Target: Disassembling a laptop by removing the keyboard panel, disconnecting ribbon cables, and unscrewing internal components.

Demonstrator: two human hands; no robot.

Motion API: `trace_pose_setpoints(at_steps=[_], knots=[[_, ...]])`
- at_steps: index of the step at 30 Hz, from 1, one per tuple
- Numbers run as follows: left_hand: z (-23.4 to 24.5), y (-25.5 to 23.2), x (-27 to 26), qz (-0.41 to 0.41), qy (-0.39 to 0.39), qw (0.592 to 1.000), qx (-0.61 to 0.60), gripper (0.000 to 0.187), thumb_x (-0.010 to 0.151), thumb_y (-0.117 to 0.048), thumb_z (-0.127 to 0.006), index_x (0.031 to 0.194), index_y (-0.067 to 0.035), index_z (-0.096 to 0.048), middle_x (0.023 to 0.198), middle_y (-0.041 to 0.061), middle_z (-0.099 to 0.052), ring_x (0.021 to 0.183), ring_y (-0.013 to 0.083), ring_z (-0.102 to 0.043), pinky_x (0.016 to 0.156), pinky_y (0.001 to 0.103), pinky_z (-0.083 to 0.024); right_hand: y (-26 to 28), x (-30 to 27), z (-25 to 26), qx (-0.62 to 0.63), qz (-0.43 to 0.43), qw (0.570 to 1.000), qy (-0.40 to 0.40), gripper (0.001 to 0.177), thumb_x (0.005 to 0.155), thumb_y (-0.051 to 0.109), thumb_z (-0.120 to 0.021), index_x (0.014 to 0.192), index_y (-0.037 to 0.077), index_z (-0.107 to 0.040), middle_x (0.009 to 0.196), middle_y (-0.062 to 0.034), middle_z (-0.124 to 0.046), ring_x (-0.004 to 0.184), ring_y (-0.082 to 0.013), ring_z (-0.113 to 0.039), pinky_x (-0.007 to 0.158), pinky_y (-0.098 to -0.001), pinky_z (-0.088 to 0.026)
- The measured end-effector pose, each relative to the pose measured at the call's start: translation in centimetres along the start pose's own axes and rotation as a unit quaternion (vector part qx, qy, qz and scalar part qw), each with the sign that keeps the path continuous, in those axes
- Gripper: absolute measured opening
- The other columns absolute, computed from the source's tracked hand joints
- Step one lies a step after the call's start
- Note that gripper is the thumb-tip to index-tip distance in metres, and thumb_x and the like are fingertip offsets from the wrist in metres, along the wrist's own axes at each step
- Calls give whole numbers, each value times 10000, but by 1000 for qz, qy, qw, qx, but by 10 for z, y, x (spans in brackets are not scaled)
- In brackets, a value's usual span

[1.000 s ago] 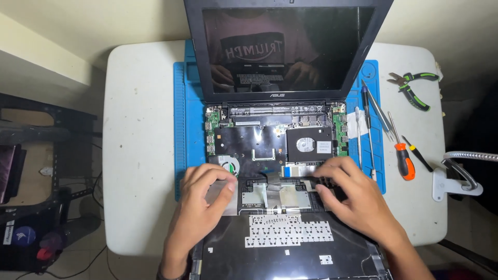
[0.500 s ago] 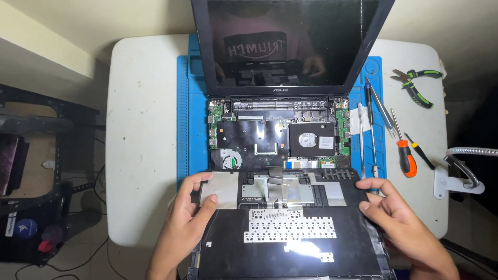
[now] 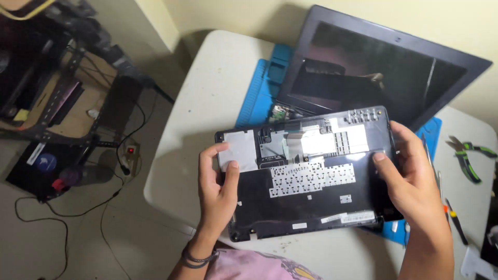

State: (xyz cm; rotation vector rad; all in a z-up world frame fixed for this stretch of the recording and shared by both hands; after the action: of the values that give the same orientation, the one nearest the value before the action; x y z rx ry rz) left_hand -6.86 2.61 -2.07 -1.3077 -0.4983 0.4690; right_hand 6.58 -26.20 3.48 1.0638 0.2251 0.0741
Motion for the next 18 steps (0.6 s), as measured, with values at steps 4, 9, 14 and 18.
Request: trace_pose_setpoints(at_steps=[4, 9, 14, 18], knots=[[18, 31, -20, 34, -120, 992, -23, 245, 1012, -178, -544, 1240, -89, -550, 1221, 41, -594, 969, 115, -585, 835, 239, -501, 26, 44, -37, -180, 102, 977, 61, 647, 991, 192, -584, 1607, 88, -415, 1206, -112, -434, 1176, -215, -418, 1018, -332, -347], [38, 25, -30, -15, -205, 970, 127, 317, 962, -21, -482, 1265, -50, -571, 1174, 133, -486, 1068, 260, -524, 857, 330, -499, 64, 84, -103, -224, 253, 928, 159, 609, 972, 78, -555, 1571, 47, -447, 1291, -171, -509, 1198, -333, -524, 1023, -398, -376], [41, 39, -31, -23, -232, 952, 198, 386, 920, -48, -558, 1303, -92, -548, 1484, 309, -291, 1343, 441, -356, 1075, 527, -380, 51, 124, -143, -134, 286, 933, 170, 446, 1023, -42, -401, 1432, 34, -559, 1284, -130, -602, 1133, -282, -565, 954, -384, -423], [44, 30, -25, -70, -233, 922, 300, 410, 926, -116, -575, 1332, -85, -536, 1600, 321, -164, 1416, 504, -335, 1115, 603, -306, 56, 139, -164, -73, 237, 945, 214, 366, 1066, -3, -396, 1390, 63, -552, 1200, -63, -660, 1045, -141, -590, 940, -285, -432]])
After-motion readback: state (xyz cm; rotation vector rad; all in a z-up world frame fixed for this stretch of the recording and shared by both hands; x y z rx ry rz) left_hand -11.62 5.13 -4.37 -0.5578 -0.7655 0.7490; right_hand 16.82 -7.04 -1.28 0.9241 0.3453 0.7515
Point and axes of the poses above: each hand's wrist, its own x-axis towards the middle knuckle, its own z-axis out of the back of the hand, y = z × x, the point moved 4 cm from there along x, towards the middle knuckle
